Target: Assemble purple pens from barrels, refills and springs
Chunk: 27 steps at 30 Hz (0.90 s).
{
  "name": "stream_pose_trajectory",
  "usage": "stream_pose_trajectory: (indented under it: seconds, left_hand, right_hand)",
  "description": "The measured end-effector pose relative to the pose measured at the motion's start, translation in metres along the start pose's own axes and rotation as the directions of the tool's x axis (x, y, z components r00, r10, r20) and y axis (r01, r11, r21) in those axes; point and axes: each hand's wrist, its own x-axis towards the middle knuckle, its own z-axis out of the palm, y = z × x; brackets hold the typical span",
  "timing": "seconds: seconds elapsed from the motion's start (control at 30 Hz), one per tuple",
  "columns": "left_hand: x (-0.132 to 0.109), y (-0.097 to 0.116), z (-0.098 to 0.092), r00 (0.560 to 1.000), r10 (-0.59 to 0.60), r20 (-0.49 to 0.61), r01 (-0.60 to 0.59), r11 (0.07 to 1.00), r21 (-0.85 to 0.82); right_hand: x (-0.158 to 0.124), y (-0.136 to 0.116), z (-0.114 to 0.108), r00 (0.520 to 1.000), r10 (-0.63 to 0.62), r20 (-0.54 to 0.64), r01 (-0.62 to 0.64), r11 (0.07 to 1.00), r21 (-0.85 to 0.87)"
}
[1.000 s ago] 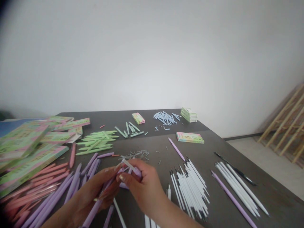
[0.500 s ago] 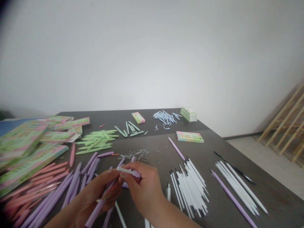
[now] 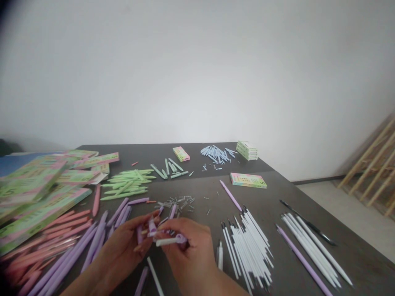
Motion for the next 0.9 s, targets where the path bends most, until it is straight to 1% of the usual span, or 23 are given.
stream_pose_trajectory:
  seconds: [0.1,0.27,0.33,0.43,0.57,0.63,0.77,0.9]
  left_hand:
    - [0.002,0.000,-0.001,0.997,0.061,-0.055,-0.064,0.997,-0.051]
    - [-0.005,-0.002,0.005,0.993,0.046,-0.106,-0.056,0.994,-0.097]
    - [-0.007,-0.004,0.008,0.993,0.031,-0.113,-0.043,0.994,-0.104]
    - [-0.008,-0.009,0.009,0.994,0.031,-0.109,-0.043,0.993,-0.110]
    - [-0.007,-0.017,0.007,0.995,0.038,-0.094,-0.051,0.989,-0.140]
    - [-0.007,-0.020,0.007,0.996,0.023,-0.082,-0.034,0.989,-0.142]
    - [-0.006,-0.022,0.007,0.996,0.000,-0.092,-0.013,0.990,-0.140]
    - [-0.005,-0.023,0.008,0.999,-0.016,-0.051,0.007,0.985,-0.170]
  right_hand:
    - [-0.001,0.001,0.001,0.999,-0.035,0.024,0.035,0.999,-0.017]
    - [0.001,0.008,0.001,0.999,-0.048,-0.018,0.046,0.995,-0.085]
    - [0.001,0.010,0.001,0.997,-0.071,-0.009,0.069,0.991,-0.115]
    - [0.000,0.013,0.000,0.994,-0.101,0.036,0.105,0.983,-0.148]
    - [0.000,0.016,0.000,0.991,-0.088,0.096,0.104,0.979,-0.176]
    - [0.001,0.016,0.001,0.994,-0.057,0.096,0.070,0.987,-0.146]
    - [0.002,0.015,0.005,0.996,0.079,0.044,-0.078,0.997,-0.024]
    - [0.001,0.016,0.009,0.977,0.205,0.066,-0.204,0.979,-0.014]
